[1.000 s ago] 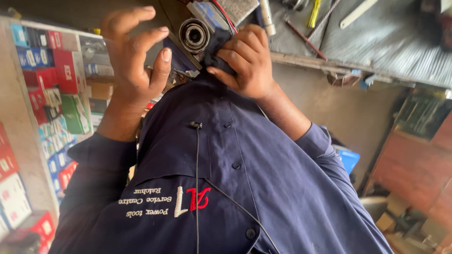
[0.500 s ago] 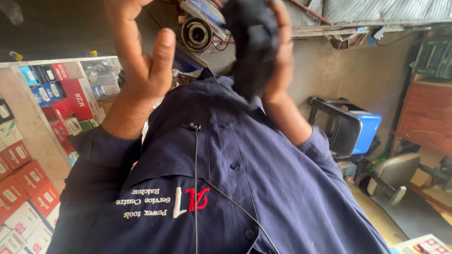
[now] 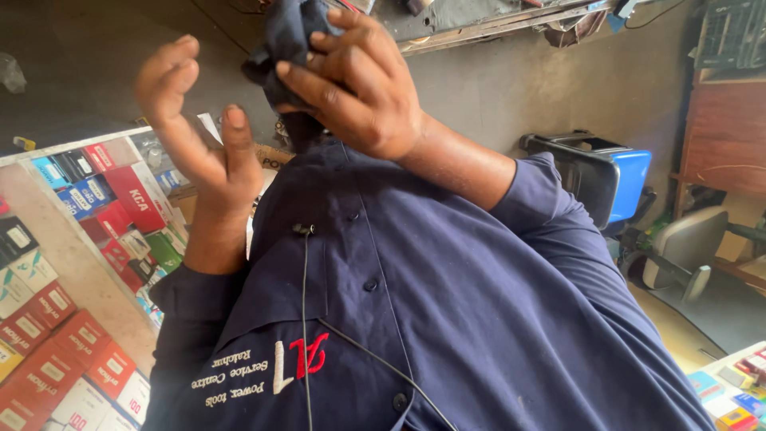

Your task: The person assembles small cylindrical metal parts, applies lubricant from a yellow container, and uses a pipe wrench to tighten a component. They handle a cylindrical housing, a small metal piece, and a cloth, then place the assembled unit on the workbench.

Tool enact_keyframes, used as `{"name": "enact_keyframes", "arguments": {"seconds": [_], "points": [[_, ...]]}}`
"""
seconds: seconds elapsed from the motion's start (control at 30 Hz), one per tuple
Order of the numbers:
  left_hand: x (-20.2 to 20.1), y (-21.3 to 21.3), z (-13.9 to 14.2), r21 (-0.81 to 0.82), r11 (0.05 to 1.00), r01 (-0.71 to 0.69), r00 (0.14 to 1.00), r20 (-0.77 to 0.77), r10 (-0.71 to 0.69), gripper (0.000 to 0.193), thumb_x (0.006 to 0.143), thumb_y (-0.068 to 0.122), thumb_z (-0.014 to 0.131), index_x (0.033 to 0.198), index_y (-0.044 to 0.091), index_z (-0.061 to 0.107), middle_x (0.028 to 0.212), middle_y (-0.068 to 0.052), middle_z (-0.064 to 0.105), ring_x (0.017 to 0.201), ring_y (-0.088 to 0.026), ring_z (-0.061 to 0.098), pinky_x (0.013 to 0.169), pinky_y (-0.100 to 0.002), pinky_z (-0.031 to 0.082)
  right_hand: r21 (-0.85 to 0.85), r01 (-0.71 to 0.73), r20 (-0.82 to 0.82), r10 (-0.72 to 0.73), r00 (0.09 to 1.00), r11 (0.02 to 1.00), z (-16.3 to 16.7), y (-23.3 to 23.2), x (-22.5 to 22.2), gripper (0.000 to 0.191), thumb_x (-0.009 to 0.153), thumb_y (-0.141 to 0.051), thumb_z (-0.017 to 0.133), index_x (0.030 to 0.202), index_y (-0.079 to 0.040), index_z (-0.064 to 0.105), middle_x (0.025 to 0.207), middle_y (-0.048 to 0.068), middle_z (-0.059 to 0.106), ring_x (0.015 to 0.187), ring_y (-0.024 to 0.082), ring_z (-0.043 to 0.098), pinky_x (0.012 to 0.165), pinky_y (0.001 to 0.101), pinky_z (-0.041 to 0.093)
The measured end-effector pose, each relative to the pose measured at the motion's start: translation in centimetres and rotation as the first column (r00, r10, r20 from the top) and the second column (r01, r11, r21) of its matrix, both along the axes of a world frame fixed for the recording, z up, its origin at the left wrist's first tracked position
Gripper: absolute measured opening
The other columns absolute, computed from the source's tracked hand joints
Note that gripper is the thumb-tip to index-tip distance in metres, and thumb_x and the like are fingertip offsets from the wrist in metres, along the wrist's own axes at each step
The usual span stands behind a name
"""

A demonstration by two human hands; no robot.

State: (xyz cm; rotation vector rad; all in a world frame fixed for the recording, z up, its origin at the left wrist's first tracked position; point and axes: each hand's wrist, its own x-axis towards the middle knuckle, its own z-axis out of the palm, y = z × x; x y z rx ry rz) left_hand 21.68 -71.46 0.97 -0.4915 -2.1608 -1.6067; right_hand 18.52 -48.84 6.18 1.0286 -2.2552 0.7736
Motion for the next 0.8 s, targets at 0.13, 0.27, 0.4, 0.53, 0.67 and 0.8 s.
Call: {"name": "enact_keyframes", "arguments": {"seconds": [0.13,0.27,0.4,0.53,0.67,0.8], "points": [[0.5,-0.2,0.7,-0.075,0.997,-0.006,1.000,-0.025,0.004,0.042,0.113,0.025,0.060,0.145,0.005,0.042,0.149,-0.017,0.050,0.134,-0.028,0.050,0.115,-0.041,0.041,0.077,0.027,0.040,-0.030,0.999,0.997,1.9,0.6,-0.4,0.048,0.090,-0.028,0.089,0.126,-0.004,0.070,0.109,0.009,0.063,0.110,0.030,0.061,0.106,0.0535,0.048],[0.1,-0.7,1.9,-0.138,0.990,-0.022,0.999,-0.032,0.018,0.042,0.113,0.025,0.061,0.145,0.006,0.043,0.148,-0.016,0.052,0.132,-0.028,0.050,0.114,-0.041,0.040,0.267,0.163,-0.080,-0.146,0.986,0.950,4.5,0.8,0.3,0.048,0.087,-0.032,0.082,0.126,-0.008,0.068,0.115,0.004,0.062,0.116,0.029,0.057,0.102,0.0524,0.041],[-0.6,-0.3,2.9,-0.185,0.982,0.020,0.998,-0.055,-0.031,0.043,0.111,0.026,0.063,0.142,0.004,0.043,0.147,-0.017,0.053,0.132,-0.030,0.050,0.116,-0.044,0.039,0.219,0.010,0.205,-0.056,0.977,0.976,5.0,1.3,0.2,0.046,0.088,-0.018,0.074,0.132,-0.005,0.067,0.119,0.004,0.062,0.119,0.027,0.058,0.103,0.0435,0.046],[-0.4,0.3,3.4,-0.187,0.981,0.059,0.997,-0.045,-0.069,0.044,0.112,0.027,0.067,0.144,0.005,0.044,0.146,-0.016,0.052,0.134,-0.030,0.050,0.117,-0.042,0.040,0.221,0.011,0.339,-0.087,0.937,0.975,3.9,1.3,0.6,0.037,0.092,-0.018,0.078,0.128,-0.011,0.071,0.113,0.004,0.065,0.109,0.027,0.062,0.093,0.0427,0.047],[0.2,0.6,3.8,-0.036,0.993,0.115,0.993,-0.008,-0.115,0.045,0.115,0.023,0.068,0.148,0.007,0.043,0.144,-0.015,0.047,0.133,-0.027,0.052,0.116,-0.039,0.042,0.162,-0.035,0.382,-0.030,0.924,0.986,2.4,1.6,0.4,0.038,0.090,-0.018,0.080,0.124,-0.005,0.068,0.110,0.010,0.066,0.102,0.034,0.063,0.086,0.0443,0.047],[-0.4,2.1,5.5,-0.024,0.992,0.124,0.983,-0.136,-0.126,0.036,0.107,0.018,0.064,0.135,0.004,0.047,0.139,-0.016,0.051,0.128,-0.030,0.053,0.114,-0.042,0.043,-0.274,0.185,0.732,0.080,0.677,0.944,0.7,3.4,-0.3,0.042,0.103,-0.028,0.076,0.135,-0.006,0.059,0.110,0.009,0.066,0.100,0.029,0.064,0.088,0.0398,0.052]]}}
